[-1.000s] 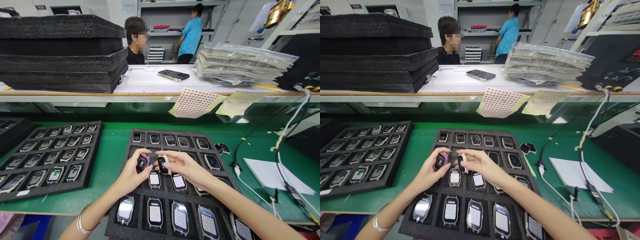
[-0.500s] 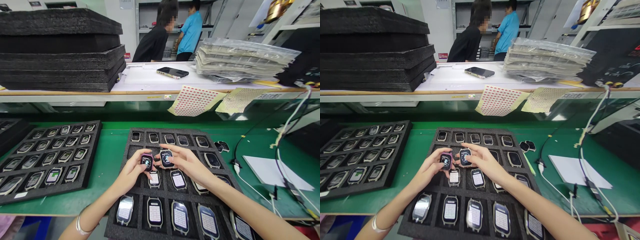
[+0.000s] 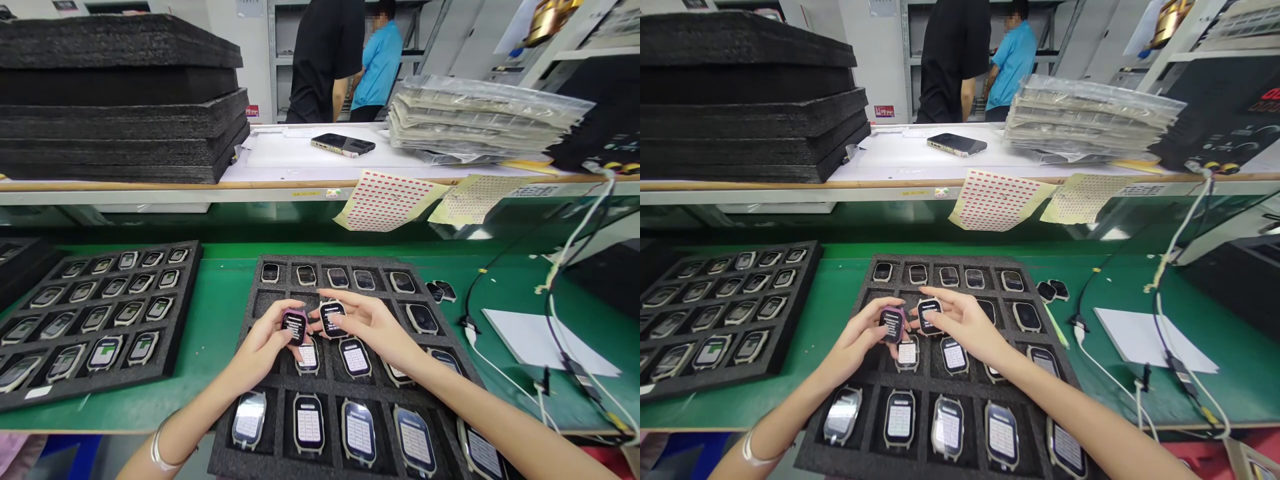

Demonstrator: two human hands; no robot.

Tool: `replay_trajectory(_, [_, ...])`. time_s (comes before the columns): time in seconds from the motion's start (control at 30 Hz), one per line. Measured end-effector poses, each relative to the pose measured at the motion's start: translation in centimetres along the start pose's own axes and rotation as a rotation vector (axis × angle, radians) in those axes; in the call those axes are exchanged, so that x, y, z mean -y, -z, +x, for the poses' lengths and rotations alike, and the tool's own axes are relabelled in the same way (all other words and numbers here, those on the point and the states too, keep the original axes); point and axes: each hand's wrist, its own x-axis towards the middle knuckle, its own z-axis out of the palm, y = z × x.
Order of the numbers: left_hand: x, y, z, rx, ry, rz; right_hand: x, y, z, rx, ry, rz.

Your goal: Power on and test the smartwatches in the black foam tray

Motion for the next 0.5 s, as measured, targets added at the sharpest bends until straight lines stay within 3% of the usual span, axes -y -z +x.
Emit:
replay_trajectory(0.1, [-0.1, -0.1, 0.1, -0.005, -0.002, -0.016, -0.2, 0.0, -0.1, 0.019, 0.009, -0.016])
replay_trajectory(0.23, [-0.3, -0.2, 0.0, -0.015, -0.019, -0.094, -0.3, 0.1, -0.2, 0.138, 0.002, 0.026])
replay_trajectory(0.33, [-0.3, 0.0, -0.2, 0.036, -0.033, -0.187, -0.5, 0.4, 0.1, 0.185, 0.019, 0.020])
replay_trajectory(0.43, [-0.5, 0.3, -0.6, 0.103, -0.041, -0.243, -0.7, 0.6, 0.9, 0.170, 0.068, -0.142])
replay_trajectory(0.5, [-0.7, 0.4, -0.8, 0.096, -0.038, -0.229, -0.7, 0.5, 1.8, 0.131, 0.179, -0.407])
